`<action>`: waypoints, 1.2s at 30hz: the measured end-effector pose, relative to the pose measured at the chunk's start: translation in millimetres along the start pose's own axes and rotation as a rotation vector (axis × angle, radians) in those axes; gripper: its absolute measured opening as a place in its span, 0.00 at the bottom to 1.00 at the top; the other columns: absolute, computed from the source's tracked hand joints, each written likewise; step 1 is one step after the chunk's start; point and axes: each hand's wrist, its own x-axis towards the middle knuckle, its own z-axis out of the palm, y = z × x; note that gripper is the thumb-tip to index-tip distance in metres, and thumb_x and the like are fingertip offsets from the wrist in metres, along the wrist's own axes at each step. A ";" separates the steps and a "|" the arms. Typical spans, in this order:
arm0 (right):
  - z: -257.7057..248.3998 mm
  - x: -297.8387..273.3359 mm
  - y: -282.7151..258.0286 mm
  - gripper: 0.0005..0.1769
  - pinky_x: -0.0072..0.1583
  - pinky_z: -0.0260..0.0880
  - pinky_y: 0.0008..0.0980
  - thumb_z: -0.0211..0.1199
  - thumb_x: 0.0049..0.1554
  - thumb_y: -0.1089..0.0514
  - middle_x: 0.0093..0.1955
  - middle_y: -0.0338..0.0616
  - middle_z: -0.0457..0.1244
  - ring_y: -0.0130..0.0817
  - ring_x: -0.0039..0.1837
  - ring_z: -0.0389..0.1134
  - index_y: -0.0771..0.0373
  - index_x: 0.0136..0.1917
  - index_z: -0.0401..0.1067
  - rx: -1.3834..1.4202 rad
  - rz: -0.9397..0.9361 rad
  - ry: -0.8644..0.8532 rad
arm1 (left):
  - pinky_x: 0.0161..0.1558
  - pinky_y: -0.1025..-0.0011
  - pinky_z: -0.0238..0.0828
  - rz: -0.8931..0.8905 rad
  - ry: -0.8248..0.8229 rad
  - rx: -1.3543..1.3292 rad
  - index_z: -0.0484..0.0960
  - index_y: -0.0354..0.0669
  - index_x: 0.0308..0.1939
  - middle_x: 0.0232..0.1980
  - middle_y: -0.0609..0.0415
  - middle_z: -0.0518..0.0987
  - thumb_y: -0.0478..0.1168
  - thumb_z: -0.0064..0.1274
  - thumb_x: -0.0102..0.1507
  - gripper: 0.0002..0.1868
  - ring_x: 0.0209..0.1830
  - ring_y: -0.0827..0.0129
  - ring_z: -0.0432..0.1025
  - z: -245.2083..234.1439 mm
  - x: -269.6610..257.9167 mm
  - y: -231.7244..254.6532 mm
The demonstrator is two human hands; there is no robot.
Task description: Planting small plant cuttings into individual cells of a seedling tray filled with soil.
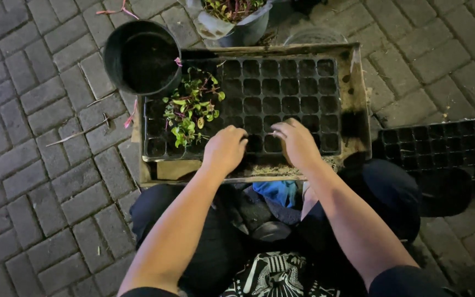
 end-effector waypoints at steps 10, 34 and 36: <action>18.5 3.2 -7.8 0.15 0.58 0.70 0.42 0.62 0.63 0.46 0.50 0.45 0.65 0.45 0.56 0.68 0.55 0.56 0.76 -0.040 0.105 -0.017 | 0.55 0.63 0.77 -0.018 -0.014 -0.086 0.78 0.50 0.61 0.53 0.55 0.75 0.47 0.46 0.72 0.16 0.60 0.59 0.72 6.2 4.0 12.5; -57.1 31.2 -58.6 0.14 0.57 0.75 0.39 0.72 0.58 0.54 0.48 0.39 0.72 0.37 0.56 0.74 0.52 0.57 0.77 0.621 0.377 -0.157 | 0.60 0.57 0.73 0.025 0.268 -0.585 0.82 0.46 0.54 0.49 0.48 0.81 0.47 0.50 0.71 0.13 0.57 0.52 0.75 36.0 21.5 15.6; -66.6 31.6 -66.8 0.13 0.56 0.74 0.40 0.70 0.60 0.53 0.48 0.43 0.72 0.41 0.55 0.74 0.55 0.57 0.76 0.543 0.330 -0.116 | 0.58 0.58 0.74 0.013 0.282 -0.578 0.83 0.48 0.52 0.47 0.51 0.82 0.46 0.52 0.71 0.11 0.55 0.54 0.76 36.6 22.4 12.1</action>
